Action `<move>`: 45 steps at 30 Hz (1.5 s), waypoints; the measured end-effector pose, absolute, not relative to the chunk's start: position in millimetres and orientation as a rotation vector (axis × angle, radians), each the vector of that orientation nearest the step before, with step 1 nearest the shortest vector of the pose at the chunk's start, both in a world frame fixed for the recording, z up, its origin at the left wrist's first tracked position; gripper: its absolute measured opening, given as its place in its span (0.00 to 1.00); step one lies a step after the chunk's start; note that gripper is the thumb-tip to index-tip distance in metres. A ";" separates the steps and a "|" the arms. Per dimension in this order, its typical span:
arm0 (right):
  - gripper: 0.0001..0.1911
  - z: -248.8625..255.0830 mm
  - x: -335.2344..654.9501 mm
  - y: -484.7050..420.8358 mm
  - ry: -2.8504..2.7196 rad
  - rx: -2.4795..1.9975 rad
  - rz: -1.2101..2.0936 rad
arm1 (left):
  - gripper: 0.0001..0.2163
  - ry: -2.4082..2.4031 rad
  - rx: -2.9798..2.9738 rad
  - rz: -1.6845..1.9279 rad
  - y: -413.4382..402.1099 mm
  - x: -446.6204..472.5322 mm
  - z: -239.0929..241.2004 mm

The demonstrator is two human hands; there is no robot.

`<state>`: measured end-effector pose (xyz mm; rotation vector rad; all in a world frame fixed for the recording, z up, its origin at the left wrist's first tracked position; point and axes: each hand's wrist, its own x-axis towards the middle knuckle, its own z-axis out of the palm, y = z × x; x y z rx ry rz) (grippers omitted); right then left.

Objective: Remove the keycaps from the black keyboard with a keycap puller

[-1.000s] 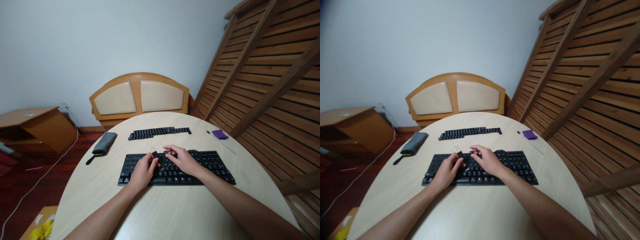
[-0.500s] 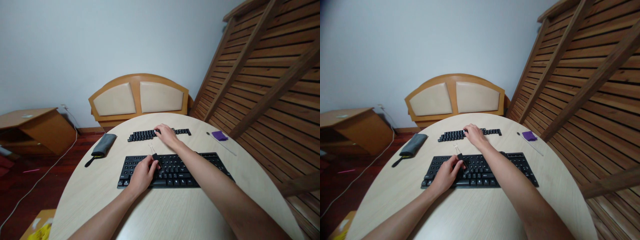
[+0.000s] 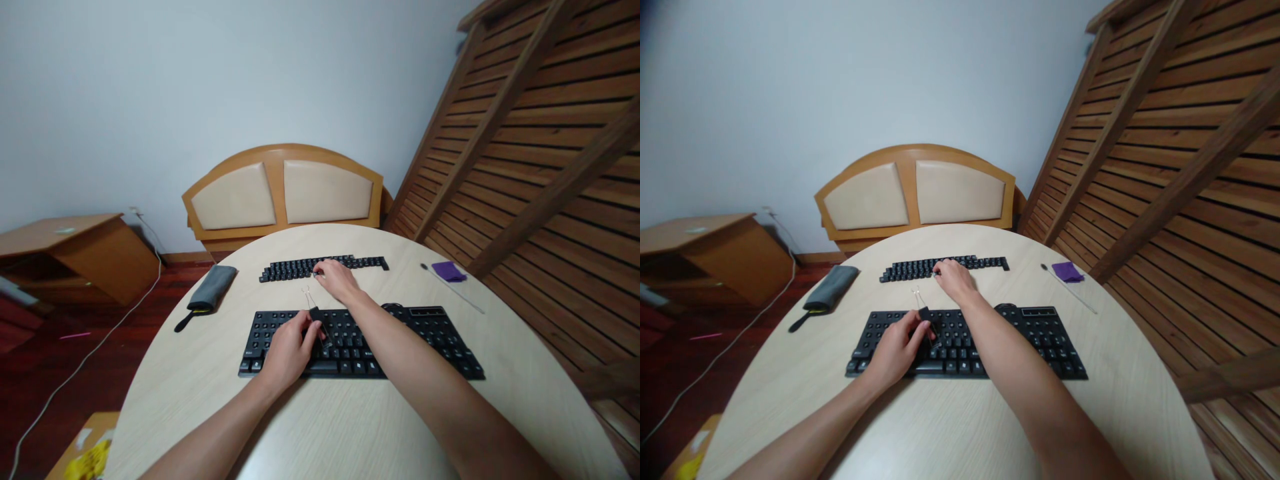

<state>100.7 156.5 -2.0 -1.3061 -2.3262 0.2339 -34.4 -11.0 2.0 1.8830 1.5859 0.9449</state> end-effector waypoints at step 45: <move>0.18 2.6 98.2 158.8 -2.321 -1.355 0.343 | 0.12 1.619 1.917 0.894 -10.2 -35.0 4.3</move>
